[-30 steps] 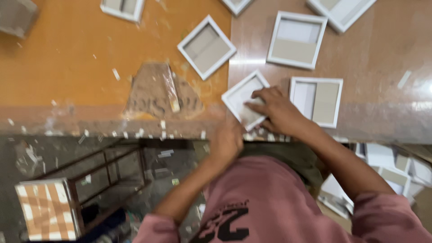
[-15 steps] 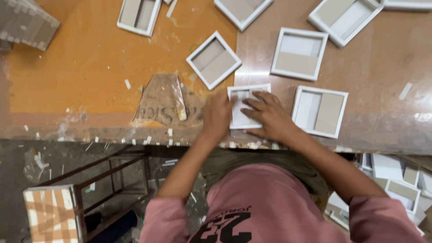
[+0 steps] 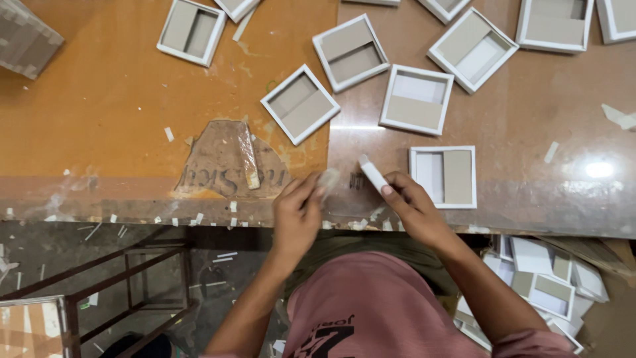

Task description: The person assembles small white picture frames by inserting backing boards into the frame bodies and pressing the edges to secure them. The person handles multiple frames one at a time on a workbench, flipping them over and setting them aside after assembly.

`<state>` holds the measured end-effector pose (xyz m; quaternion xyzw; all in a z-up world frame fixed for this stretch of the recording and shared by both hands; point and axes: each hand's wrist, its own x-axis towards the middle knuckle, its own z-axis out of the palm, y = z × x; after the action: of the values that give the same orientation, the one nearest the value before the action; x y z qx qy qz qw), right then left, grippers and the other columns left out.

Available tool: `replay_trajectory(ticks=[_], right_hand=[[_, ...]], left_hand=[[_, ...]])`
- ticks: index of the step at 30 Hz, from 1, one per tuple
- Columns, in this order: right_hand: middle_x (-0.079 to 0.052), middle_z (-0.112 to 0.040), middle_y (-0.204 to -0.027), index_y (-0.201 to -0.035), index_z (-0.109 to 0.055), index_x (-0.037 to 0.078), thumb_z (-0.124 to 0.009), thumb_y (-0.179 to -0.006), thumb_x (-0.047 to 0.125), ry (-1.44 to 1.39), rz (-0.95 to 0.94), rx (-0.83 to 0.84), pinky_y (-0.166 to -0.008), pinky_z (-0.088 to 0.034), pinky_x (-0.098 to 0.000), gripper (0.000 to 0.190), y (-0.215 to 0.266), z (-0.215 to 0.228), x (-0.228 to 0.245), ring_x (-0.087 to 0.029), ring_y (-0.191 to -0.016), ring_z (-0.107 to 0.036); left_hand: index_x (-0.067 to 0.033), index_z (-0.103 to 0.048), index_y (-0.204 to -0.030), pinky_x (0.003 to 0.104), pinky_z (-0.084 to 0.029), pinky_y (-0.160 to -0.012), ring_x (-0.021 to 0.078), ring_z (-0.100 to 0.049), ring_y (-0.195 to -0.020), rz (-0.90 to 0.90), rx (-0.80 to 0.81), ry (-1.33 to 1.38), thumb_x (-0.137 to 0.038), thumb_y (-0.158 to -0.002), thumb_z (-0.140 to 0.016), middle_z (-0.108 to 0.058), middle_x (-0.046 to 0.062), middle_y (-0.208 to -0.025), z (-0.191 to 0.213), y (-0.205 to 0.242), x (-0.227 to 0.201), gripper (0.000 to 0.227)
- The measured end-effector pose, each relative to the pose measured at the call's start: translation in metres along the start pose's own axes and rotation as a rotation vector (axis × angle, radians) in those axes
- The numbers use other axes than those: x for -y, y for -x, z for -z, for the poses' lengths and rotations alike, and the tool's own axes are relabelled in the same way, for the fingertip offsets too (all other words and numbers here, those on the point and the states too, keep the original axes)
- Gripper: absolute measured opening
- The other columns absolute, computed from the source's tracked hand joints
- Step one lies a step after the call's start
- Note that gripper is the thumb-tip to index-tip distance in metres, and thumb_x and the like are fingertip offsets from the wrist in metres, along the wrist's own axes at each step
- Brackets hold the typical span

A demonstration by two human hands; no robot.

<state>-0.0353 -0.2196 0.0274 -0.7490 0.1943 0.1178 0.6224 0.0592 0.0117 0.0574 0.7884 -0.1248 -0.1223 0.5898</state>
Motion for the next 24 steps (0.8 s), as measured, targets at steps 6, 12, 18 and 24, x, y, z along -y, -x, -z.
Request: replay_trajectory(ticks=[6,12,18,24], right_hand=[[-0.021,-0.039,-0.153,-0.162,-0.02,0.002,-0.075,-0.09,0.034,-0.075,0.336,0.411,-0.115,-0.038,-0.0437,0.097,-0.014,-0.003,-0.01,-0.033,-0.142,-0.041],[-0.025,-0.015,-0.17,-0.167,-0.008,0.001,-0.083,-0.079,0.029,-0.116,0.545,0.459,-0.123,-0.022,-0.0494,0.119,-0.013,-0.008,-0.025,-0.038,-0.157,-0.018],[-0.016,-0.056,-0.139,-0.157,-0.042,0.002,-0.09,-0.073,0.042,-0.008,0.436,0.149,-0.115,-0.043,-0.0476,0.105,-0.025,-0.02,-0.041,-0.03,-0.132,-0.056],[-0.011,-0.063,-0.118,-0.157,-0.044,-0.002,-0.095,-0.057,0.04,0.067,0.699,0.084,-0.113,-0.037,-0.0438,0.12,-0.034,-0.046,-0.03,-0.024,-0.111,-0.056]], left_hand=[[-0.0071,-0.073,-0.126,0.04,-0.054,-0.066,0.029,-0.068,-0.075,-0.341,0.078,-0.426,-0.003,-0.091,-0.066,-0.065,0.013,-0.088,-0.032,-0.041,-0.03,0.036],[-0.0078,-0.072,-0.126,0.042,-0.055,-0.066,0.0299,-0.069,-0.076,-0.32,0.054,-0.514,-0.004,-0.091,-0.065,-0.064,0.012,-0.089,-0.034,-0.045,-0.032,0.036],[-0.0058,-0.072,-0.127,0.043,-0.054,-0.064,0.0315,-0.068,-0.074,-0.287,0.162,-0.546,0.0,-0.089,-0.063,-0.064,0.013,-0.09,-0.026,-0.011,-0.033,0.039],[-0.0042,-0.071,-0.126,0.042,-0.055,-0.067,0.0314,-0.068,-0.078,-0.361,0.207,-0.635,-0.003,-0.086,-0.064,-0.064,0.013,-0.094,-0.027,0.026,-0.048,0.04]])
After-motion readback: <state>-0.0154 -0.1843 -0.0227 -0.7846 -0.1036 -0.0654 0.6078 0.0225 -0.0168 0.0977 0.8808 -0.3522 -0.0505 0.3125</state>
